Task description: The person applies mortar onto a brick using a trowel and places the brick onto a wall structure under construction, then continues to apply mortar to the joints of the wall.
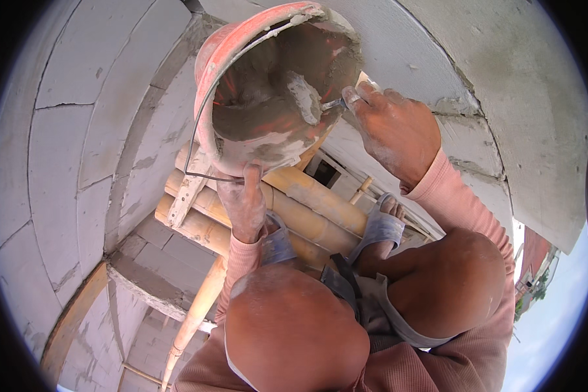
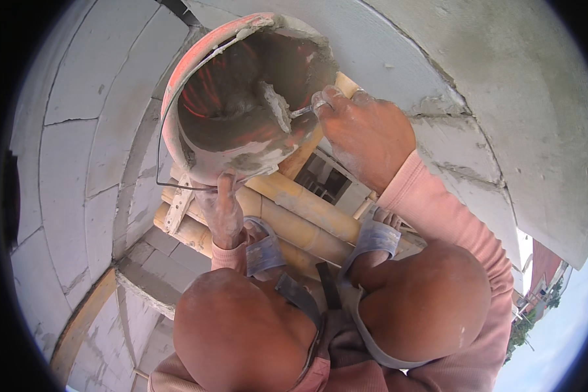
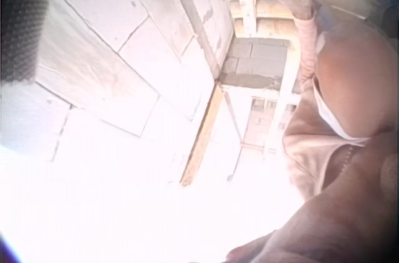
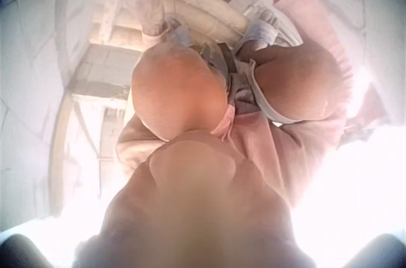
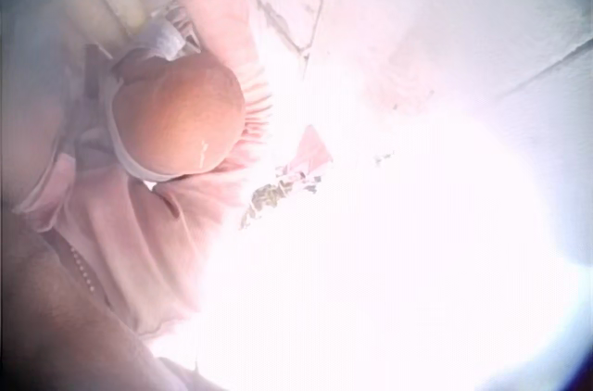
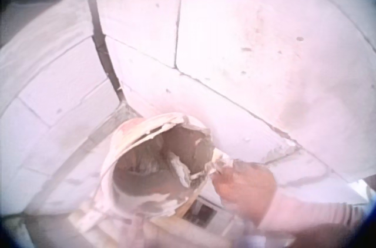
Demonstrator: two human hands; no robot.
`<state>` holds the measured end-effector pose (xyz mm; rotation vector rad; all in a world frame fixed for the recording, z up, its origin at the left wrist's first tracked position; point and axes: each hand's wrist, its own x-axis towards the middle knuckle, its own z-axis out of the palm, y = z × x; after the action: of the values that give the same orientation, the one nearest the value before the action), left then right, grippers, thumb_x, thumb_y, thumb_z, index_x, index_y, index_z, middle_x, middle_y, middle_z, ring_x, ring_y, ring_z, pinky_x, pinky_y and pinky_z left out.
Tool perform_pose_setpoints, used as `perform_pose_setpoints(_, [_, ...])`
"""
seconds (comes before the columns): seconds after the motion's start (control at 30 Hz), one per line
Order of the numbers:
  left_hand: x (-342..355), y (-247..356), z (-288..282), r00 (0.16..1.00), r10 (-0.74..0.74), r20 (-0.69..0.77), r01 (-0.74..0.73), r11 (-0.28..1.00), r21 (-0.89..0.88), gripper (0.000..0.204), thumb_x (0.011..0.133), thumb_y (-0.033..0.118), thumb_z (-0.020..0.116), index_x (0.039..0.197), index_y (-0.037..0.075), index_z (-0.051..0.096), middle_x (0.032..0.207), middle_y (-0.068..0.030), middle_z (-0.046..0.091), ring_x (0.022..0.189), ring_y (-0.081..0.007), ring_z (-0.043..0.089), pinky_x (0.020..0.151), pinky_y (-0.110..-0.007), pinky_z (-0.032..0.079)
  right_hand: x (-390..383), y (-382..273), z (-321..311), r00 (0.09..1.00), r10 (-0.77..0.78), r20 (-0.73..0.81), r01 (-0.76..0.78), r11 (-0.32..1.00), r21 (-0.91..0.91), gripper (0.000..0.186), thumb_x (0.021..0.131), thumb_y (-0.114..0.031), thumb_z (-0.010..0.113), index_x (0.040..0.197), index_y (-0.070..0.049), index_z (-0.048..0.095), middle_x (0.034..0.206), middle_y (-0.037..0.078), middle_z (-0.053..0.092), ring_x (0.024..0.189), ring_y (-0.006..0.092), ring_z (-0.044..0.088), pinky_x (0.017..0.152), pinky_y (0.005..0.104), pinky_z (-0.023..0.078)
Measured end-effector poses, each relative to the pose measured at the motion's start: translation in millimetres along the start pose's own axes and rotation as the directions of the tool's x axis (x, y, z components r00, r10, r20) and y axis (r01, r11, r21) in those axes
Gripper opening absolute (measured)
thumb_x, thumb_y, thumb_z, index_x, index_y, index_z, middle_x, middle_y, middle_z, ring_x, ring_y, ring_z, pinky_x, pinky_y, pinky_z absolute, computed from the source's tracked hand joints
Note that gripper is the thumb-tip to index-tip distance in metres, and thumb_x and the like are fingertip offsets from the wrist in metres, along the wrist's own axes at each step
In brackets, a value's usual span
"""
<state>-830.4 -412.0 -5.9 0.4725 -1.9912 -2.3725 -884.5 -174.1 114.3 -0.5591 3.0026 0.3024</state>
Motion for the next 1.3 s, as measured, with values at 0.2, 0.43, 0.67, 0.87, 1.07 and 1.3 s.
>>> perform_pose_setpoints(0.2, [-4.3,-0.7,1.8,0.999,-0.012,0.031,0.011,0.999,0.033,0.033,0.094,0.004,0.059,0.123,-0.002,0.044,0.11,-0.0133,0.057,0.09,-0.021,0.065,0.081,-0.037,0.06,-8.3,-2.5,32.6,0.968,-0.142,-0.208,0.194,0.946,0.259,0.025,0.085,-0.017,0.068,0.108,-0.007,0.07,0.11,0.009,0.069,0.089,0.0252,0.069,0.064,0.0378,0.057])
perform_pose_setpoints(0.43, [-8.2,5.4,8.9,1.0,-0.001,-0.005,0.001,0.999,-0.041,0.032,0.091,0.001,0.059,0.121,-0.001,0.046,0.106,-0.012,0.058,0.091,-0.0208,0.063,0.08,-0.038,0.058,-50.3,-21.2,72.3,0.968,0.19,-0.162,0.041,0.519,0.854,0.035,0.085,-0.011,0.072,0.117,0.0,0.066,0.107,0.018,0.068,0.095,0.0337,0.067,0.082,0.0379,0.053])
perform_pose_setpoints(0.67, [-27.6,4.1,28.0,0.987,-0.163,-0.005,0.153,0.938,-0.309,0.046,0.09,0.005,0.06,0.13,0.001,0.037,0.117,-0.0139,0.052,0.098,-0.0238,0.061,0.084,-0.045,0.061,-96.5,-17.3,127.3,0.977,0.212,0.027,-0.109,0.383,0.917,0.049,0.088,-0.009,0.066,0.135,-0.002,0.055,0.128,0.014,0.065,0.118,0.0242,0.063,0.101,0.0356,0.048])
perform_pose_setpoints(0.87, [-35.7,2.2,31.9,0.986,-0.127,0.107,0.158,0.913,-0.375,0.058,0.093,0.012,0.063,0.141,0.007,0.031,0.126,-0.0167,0.048,0.103,-0.0272,0.061,0.088,-0.052,0.06,-123.0,-12.6,171.9,0.825,0.333,0.457,0.185,-0.922,0.339,0.063,0.088,-0.004,0.073,0.145,-0.005,0.045,0.138,0.008,0.058,0.125,0.0192,0.056,0.108,0.036,0.044])
perform_pose_setpoints(1.07, [-28.1,-33.8,3.4,0.983,-0.127,0.135,0.167,0.923,-0.347,0.051,0.095,0.023,0.065,0.137,0.005,0.041,0.125,-0.0181,0.054,0.103,-0.0276,0.062,0.087,-0.053,0.06,-215.1,-2.4,77.1,0.408,0.666,0.625,-0.6,-0.319,0.733,0.047,0.086,-0.015,0.079,0.125,-0.002,0.057,0.099,0.005,0.066,0.081,0.0132,0.061,0.072,0.0306,0.051])
perform_pose_setpoints(1.3, [-21.8,-30.8,4.3,0.989,-0.093,0.118,0.122,0.958,-0.261,0.057,0.095,0.027,0.065,0.136,-0.005,0.041,0.127,-0.02,0.055,0.106,-0.0286,0.062,0.094,-0.055,0.055,-316.8,30.4,-1.4,0.386,0.782,0.489,-0.585,-0.202,0.785,0.027,0.09,-0.025,0.074,0.083,-0.001,0.064,0.06,-0.002,0.05,0.051,0.0062,0.046,0.045,0.0219,0.034])
